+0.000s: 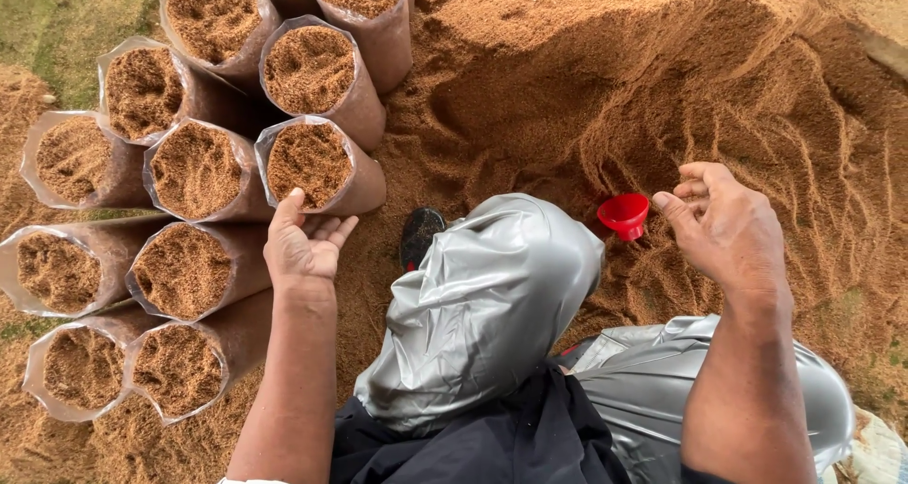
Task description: Scooping substrate from a pile into small plastic bags and packing it down by hand.
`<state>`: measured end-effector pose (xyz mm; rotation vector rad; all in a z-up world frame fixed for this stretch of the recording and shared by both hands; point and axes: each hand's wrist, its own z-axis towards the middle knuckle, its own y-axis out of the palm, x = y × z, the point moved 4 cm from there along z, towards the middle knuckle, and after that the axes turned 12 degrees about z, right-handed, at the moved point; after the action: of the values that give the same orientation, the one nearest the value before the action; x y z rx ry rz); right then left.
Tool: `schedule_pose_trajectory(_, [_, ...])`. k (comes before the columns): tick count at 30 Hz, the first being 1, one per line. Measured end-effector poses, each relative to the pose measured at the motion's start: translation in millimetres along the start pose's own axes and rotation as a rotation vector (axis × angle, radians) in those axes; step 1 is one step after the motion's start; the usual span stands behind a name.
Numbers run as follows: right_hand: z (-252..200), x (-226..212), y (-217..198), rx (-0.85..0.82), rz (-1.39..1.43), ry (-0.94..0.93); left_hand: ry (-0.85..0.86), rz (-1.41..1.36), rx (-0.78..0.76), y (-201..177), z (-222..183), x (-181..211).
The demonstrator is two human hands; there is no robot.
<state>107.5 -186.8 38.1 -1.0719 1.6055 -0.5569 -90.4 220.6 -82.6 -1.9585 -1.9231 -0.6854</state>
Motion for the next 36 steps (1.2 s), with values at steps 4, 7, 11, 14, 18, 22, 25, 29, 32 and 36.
schedule_pose_trajectory(4, [-0.8,2.9,-0.5,0.008,0.021,-0.026,-0.022,-0.001,-0.004,3.9,-5.5,-4.1])
schedule_pose_trajectory(7, [0.3,6.0,0.3,0.006,0.011,-0.019,-0.021,-0.011,-0.018,5.5,-4.3,-6.7])
schedule_pose_trajectory(11, [-2.1,2.6,-1.5,0.014,0.022,-0.035,-0.024,-0.016,-0.042,5.4,2.5,-9.9])
schedule_pose_trajectory(14, [-3.6,0.8,-1.9,0.012,0.023,-0.030,-0.029,-0.010,-0.056,5.8,0.5,-12.6])
schedule_pose_trajectory(18, [-2.0,3.6,-0.8,0.009,0.013,-0.048,-0.043,-0.010,-0.080,7.0,1.0,-18.2])
schedule_pose_trajectory(22, [-3.6,1.4,-2.2,0.006,-0.004,-0.021,-0.056,-0.031,-0.085,8.6,-3.7,-21.0])
schedule_pose_trajectory(25, [-4.3,0.9,-2.6,0.014,0.007,-0.027,-0.058,-0.043,-0.075,9.9,-7.4,-21.5])
schedule_pose_trajectory(29, [-5.0,-0.6,-3.5,0.013,0.013,-0.004,-0.037,-0.060,-0.076,10.7,-6.5,-21.4])
schedule_pose_trajectory(32, [-6.3,-1.4,-3.9,0.015,0.013,0.004,-0.027,-0.077,-0.080,10.5,-7.6,-20.1])
schedule_pose_trajectory(36, [-9.4,-3.7,-6.0,0.016,0.028,-0.004,-0.006,-0.104,-0.071,10.2,-9.9,-19.0])
